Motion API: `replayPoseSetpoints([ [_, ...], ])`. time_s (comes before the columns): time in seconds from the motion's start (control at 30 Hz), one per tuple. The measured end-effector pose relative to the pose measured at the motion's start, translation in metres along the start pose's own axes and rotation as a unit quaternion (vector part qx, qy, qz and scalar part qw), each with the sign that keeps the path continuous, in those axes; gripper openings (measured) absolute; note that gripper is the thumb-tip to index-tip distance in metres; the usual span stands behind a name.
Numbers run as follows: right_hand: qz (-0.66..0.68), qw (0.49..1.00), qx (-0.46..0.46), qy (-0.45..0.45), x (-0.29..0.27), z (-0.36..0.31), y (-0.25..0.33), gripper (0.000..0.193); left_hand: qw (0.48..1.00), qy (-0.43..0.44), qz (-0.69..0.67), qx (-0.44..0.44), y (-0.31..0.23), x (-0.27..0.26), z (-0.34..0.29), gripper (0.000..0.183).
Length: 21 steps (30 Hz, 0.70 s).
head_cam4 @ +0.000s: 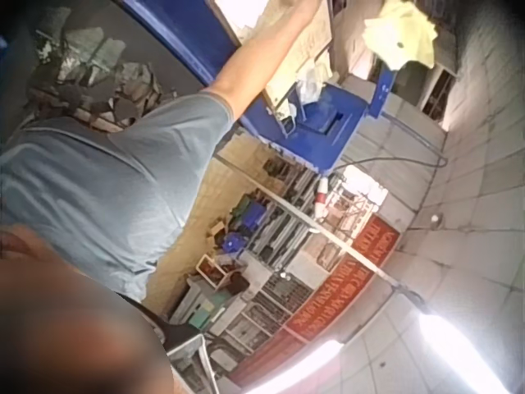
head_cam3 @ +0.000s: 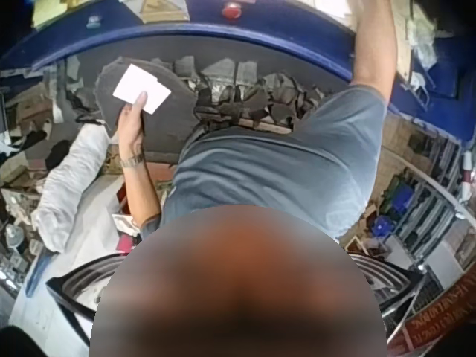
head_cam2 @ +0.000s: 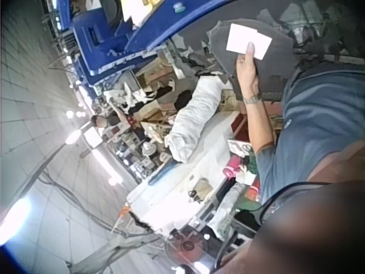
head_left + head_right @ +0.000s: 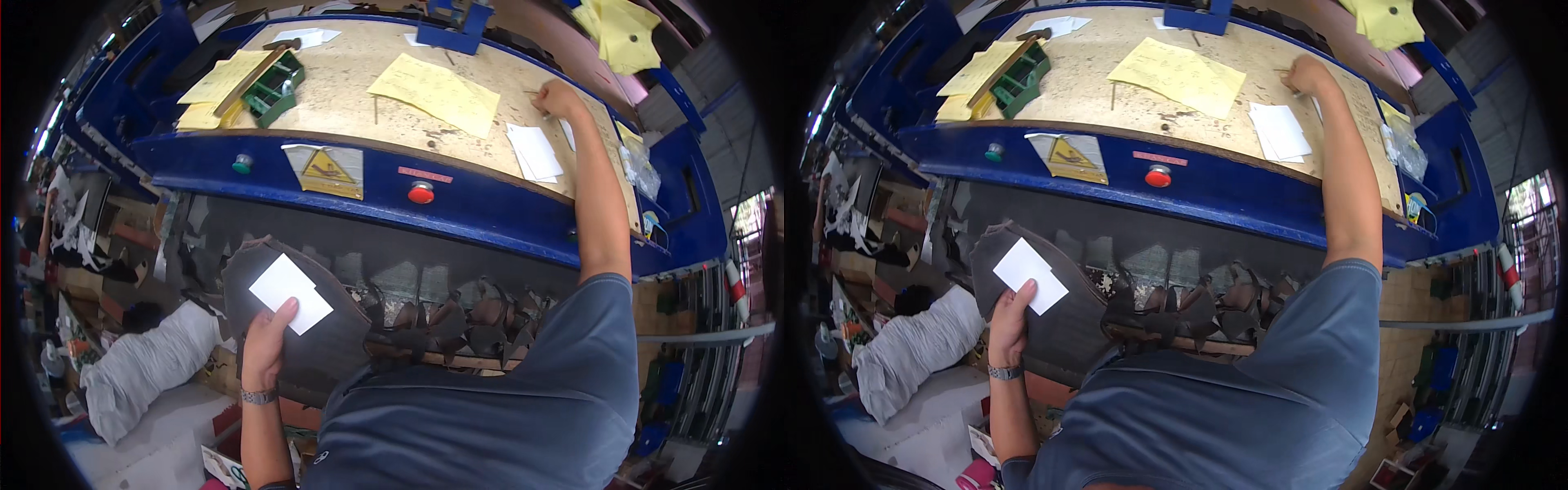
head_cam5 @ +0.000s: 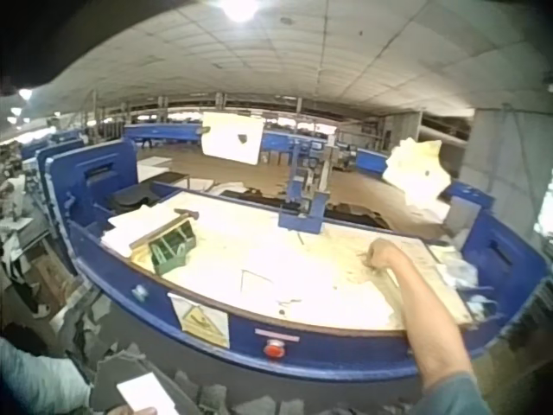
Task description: Sort and mark stacks of shoe upper materials at a manufacturing station.
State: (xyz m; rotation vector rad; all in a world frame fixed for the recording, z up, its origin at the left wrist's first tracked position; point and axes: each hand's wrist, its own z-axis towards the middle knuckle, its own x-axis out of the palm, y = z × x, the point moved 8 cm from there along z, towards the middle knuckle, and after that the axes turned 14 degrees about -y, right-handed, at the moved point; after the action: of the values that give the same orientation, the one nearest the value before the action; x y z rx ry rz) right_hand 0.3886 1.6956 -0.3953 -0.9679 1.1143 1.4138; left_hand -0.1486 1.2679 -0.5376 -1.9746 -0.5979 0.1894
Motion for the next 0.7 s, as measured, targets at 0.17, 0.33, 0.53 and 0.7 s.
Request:
replayPoseSetpoints([
  [0.17,0.061,0.996,-0.049,-0.050,0.004,-0.004,-0.009,0.013,0.999,0.025,0.007,-0.029,0.007,-0.010,0.000,0.052],
  [0.33,0.235,0.939,-0.229,-0.105,-0.065,-0.114,0.188,0.007,0.988,0.086,0.125,-0.029,0.028,-0.039,0.002,0.070],
  [0.53,0.468,0.725,-0.470,0.186,-0.035,-0.320,0.404,0.014,0.986,0.142,0.037,0.076,-0.032,0.002,-0.026,0.048],
  [0.7,0.606,0.672,-0.345,0.249,0.014,-0.344,0.425,0.026,0.989,0.029,0.119,0.079,-0.032,-0.033,-0.036,0.045],
])
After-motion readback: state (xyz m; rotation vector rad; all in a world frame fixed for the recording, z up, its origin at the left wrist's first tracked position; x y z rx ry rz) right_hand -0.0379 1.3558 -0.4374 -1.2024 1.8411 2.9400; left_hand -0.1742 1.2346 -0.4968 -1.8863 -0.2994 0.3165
